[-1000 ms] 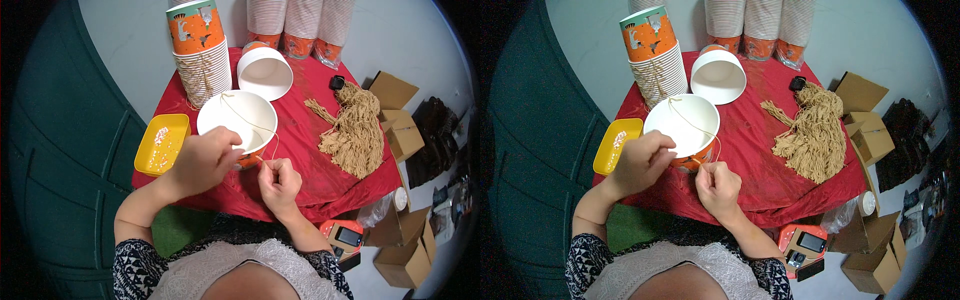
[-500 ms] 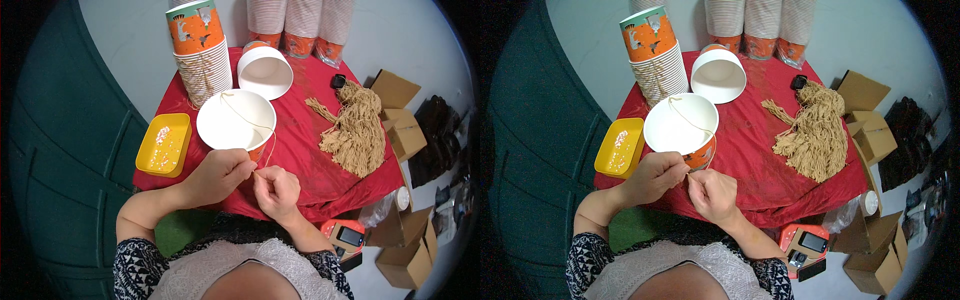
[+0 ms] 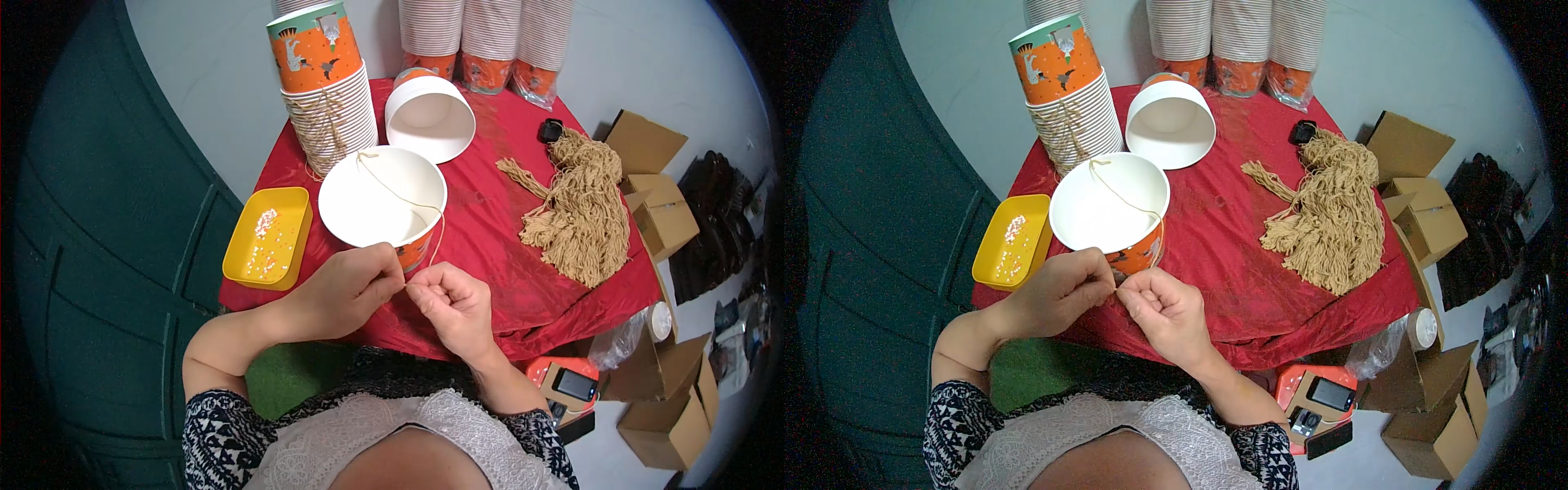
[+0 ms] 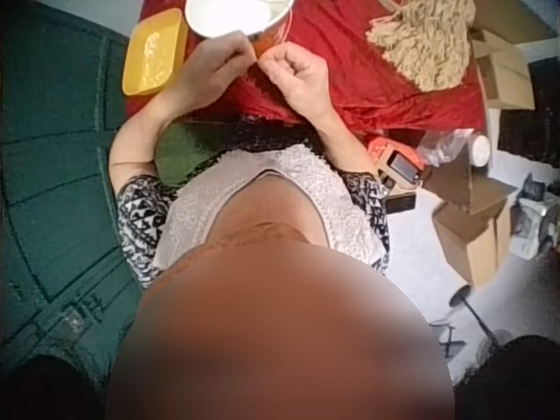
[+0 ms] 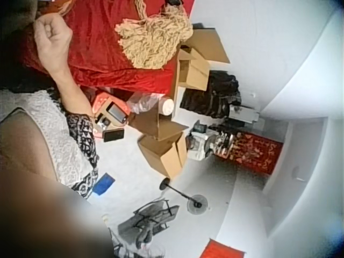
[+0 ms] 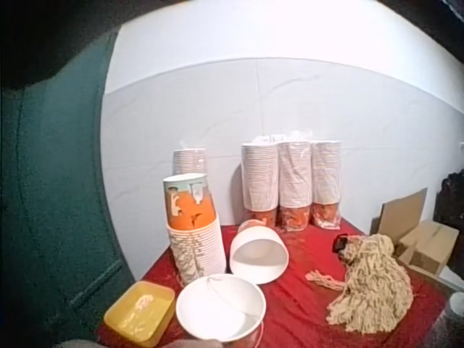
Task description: Assembling toy components by threading string through paper cups.
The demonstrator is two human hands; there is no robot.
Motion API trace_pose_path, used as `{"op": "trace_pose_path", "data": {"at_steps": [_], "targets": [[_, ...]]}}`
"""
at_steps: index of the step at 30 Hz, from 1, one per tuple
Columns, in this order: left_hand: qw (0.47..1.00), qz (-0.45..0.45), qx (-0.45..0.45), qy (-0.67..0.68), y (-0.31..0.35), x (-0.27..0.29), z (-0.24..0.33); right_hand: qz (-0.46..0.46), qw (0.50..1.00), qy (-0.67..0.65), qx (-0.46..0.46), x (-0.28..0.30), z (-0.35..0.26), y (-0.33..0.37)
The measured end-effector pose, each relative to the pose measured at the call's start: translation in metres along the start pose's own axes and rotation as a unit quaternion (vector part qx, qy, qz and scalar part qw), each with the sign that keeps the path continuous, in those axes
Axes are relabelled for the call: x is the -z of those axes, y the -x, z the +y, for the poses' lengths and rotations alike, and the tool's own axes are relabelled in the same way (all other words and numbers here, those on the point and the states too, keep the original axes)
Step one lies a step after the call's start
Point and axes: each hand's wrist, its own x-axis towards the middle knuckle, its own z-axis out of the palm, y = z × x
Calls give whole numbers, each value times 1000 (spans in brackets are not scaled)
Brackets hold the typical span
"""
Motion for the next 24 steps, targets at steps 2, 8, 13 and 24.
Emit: {"op": "trace_pose_path", "data": {"at_steps": [2, 8, 13, 24], "targets": [[1000, 9, -20, 14, -2, -1, 2, 10, 1000, -7, 4, 0, 1, 0], [993, 70, -62, -73, -1, -5, -12, 37, 999, 11, 33, -1, 3, 1], [971, 171, -94, -136, -5, 0, -1, 92, 976, 154, 123, 2, 12, -5], [967, 207, -81, -128, -5, 13, -7, 143, 945, 249, 160, -2, 24, -21]]}}
